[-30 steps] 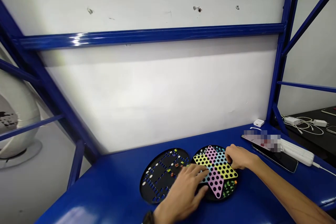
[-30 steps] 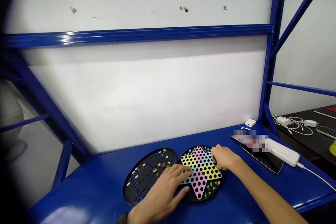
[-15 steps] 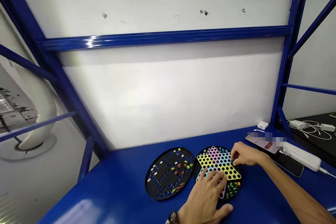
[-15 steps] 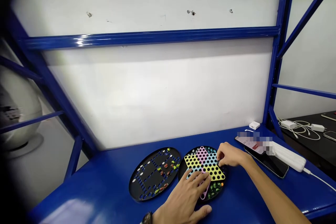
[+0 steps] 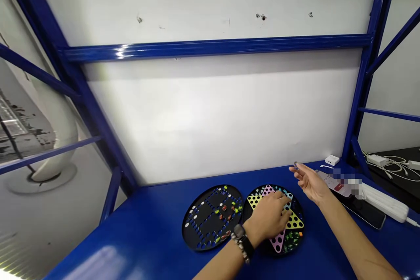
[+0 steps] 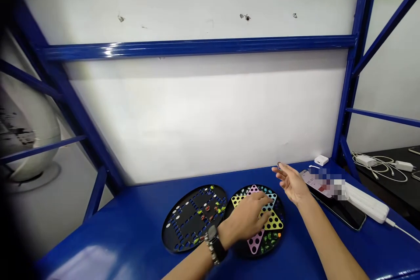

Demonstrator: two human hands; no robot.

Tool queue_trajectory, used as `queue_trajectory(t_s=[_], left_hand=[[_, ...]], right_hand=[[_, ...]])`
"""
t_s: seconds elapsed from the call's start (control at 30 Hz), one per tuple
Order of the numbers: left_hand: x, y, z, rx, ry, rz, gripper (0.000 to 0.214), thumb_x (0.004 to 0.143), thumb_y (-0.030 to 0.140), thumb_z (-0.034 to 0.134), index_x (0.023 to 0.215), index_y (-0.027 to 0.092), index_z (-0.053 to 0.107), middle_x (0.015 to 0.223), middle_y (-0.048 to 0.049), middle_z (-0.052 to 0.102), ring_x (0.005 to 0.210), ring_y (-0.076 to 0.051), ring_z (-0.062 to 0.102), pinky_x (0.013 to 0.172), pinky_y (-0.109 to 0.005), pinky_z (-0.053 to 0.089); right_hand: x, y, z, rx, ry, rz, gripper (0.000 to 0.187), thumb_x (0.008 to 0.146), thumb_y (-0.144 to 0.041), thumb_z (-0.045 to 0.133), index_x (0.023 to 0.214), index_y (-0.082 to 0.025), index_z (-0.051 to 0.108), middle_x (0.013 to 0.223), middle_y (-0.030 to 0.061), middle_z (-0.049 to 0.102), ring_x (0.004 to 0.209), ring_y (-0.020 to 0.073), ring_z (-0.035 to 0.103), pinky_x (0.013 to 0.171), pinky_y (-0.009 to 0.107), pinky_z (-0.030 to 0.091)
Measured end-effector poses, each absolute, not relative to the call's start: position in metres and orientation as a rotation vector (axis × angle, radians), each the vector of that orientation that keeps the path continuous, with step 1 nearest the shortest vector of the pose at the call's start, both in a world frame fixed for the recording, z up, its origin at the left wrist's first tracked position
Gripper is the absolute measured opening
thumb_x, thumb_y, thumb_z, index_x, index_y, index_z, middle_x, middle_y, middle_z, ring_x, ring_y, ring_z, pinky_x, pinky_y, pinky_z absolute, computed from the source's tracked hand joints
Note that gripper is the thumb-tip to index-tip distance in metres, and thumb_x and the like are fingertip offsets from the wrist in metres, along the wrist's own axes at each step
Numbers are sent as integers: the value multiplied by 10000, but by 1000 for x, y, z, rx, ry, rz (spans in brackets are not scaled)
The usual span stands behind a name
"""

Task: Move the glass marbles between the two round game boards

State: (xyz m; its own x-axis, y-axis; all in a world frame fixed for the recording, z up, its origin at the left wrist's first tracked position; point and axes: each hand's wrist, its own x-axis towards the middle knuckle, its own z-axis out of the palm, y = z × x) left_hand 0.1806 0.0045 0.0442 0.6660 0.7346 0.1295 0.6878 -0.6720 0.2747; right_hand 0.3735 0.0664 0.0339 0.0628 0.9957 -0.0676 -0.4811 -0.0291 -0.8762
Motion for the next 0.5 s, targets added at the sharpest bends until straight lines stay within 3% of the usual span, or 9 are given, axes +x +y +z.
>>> queue_trajectory(t_s=[0.1,0.23,0.33,0.5], left_hand=[[213,18,38,2745,1223,159,326,927,351,542,1170,161,648,1120,-133,668,985,-273,681,828,-376,564],[240,28,31,2829,1389,8,225,913,237,565,1048,101,681,1014,-167,672,868,-268,704,684,-339,558],[250,30,27,2862,1420,-16,172,875,154,616,1018,97,694,929,-172,675,852,-260,700,664,-318,541],[263,26,19,2973,1377,-47,167,898,103,562,885,135,725,834,-142,676,810,-223,678,651,-294,503]], right_hand=[[378,74,22,-945,-598,1435,186,791,-263,717,839,-215,544,901,66,715,617,125,643,356,157,430],[374,79,8,-951,-415,1477,96,840,-196,586,790,-203,504,742,31,634,507,78,562,334,129,377],[373,79,5,-947,-397,1513,81,863,-211,543,789,-197,514,665,2,557,454,62,482,309,122,322],[373,76,9,-921,-316,1569,80,892,-200,531,812,-189,534,641,0,560,426,50,427,297,109,282]])
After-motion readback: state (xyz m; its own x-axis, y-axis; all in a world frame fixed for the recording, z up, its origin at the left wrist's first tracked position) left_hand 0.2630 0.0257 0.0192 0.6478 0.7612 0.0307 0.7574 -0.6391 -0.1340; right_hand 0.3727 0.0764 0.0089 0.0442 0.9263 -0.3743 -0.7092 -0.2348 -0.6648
